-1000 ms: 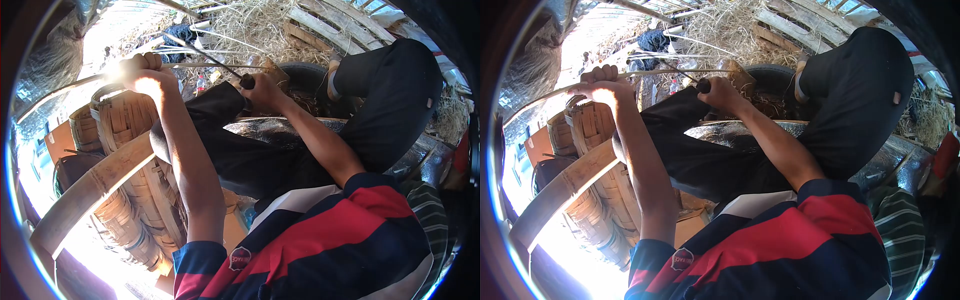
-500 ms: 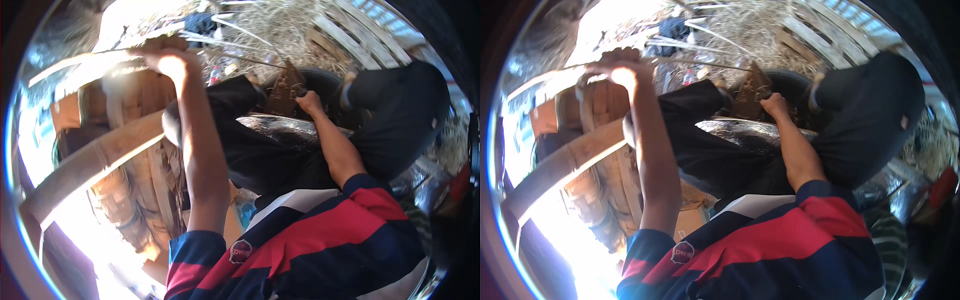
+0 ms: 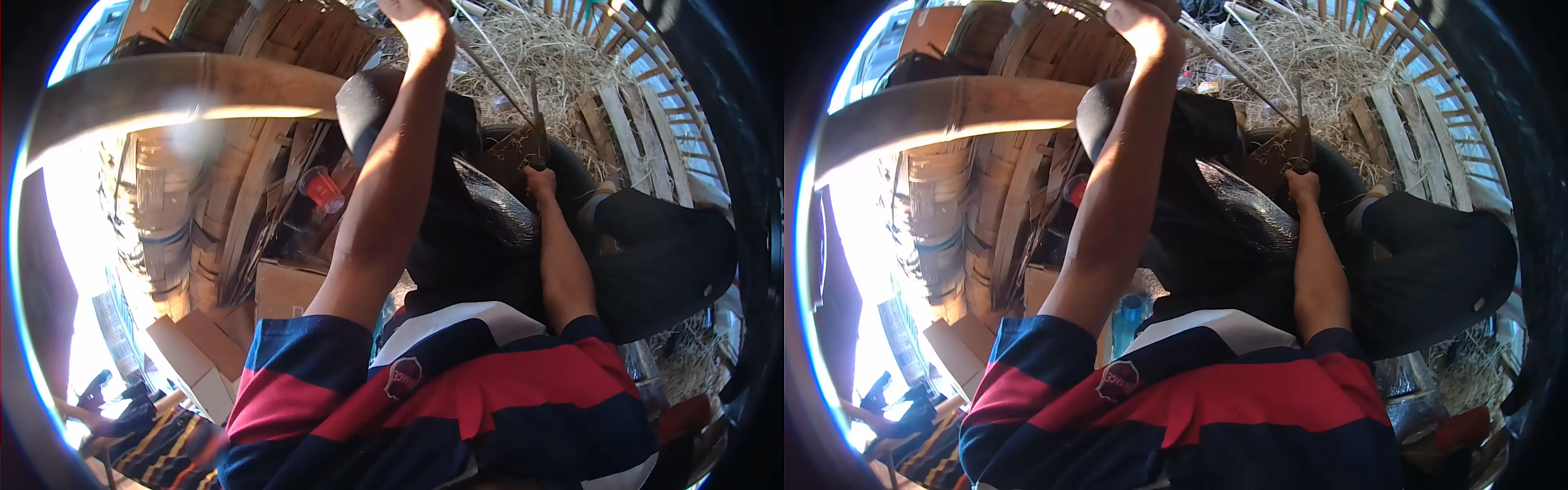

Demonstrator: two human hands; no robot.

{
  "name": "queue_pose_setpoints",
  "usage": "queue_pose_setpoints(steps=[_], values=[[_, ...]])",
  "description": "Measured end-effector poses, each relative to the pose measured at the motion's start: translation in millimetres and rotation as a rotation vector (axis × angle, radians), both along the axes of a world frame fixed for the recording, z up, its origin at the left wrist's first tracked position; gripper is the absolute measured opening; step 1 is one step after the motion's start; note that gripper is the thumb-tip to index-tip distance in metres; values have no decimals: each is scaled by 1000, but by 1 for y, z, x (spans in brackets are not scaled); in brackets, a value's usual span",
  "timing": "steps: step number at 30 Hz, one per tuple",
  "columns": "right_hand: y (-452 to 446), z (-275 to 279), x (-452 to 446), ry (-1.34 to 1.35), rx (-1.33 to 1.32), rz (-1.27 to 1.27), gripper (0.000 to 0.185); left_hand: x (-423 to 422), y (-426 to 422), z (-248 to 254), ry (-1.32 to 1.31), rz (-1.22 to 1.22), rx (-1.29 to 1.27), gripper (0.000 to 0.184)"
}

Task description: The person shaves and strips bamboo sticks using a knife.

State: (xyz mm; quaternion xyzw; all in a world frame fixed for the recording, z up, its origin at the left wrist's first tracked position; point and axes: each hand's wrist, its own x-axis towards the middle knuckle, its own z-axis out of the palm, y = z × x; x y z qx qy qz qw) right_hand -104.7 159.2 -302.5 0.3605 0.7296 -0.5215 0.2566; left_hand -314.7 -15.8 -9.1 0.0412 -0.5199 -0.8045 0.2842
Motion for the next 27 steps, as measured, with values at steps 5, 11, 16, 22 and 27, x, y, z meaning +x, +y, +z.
queue_pose_setpoints(steps=[5,11,16,22,27], values=[[-3,4,-4,18,-6,40,27,-15,-25,-48,316,-75,139,35],[3,-4,-12,36,53,48,32,16,-20,-28,88,102,137,53],[8,8,-11,-8,-1,69,41,40,-6,12,-107,96,144,56],[9,38,0,7,99,116,41,26,-7,5,-7,29,-93,55],[1,57,-6,260,273,214,49,57,13,25,-35,-154,-15,52]])
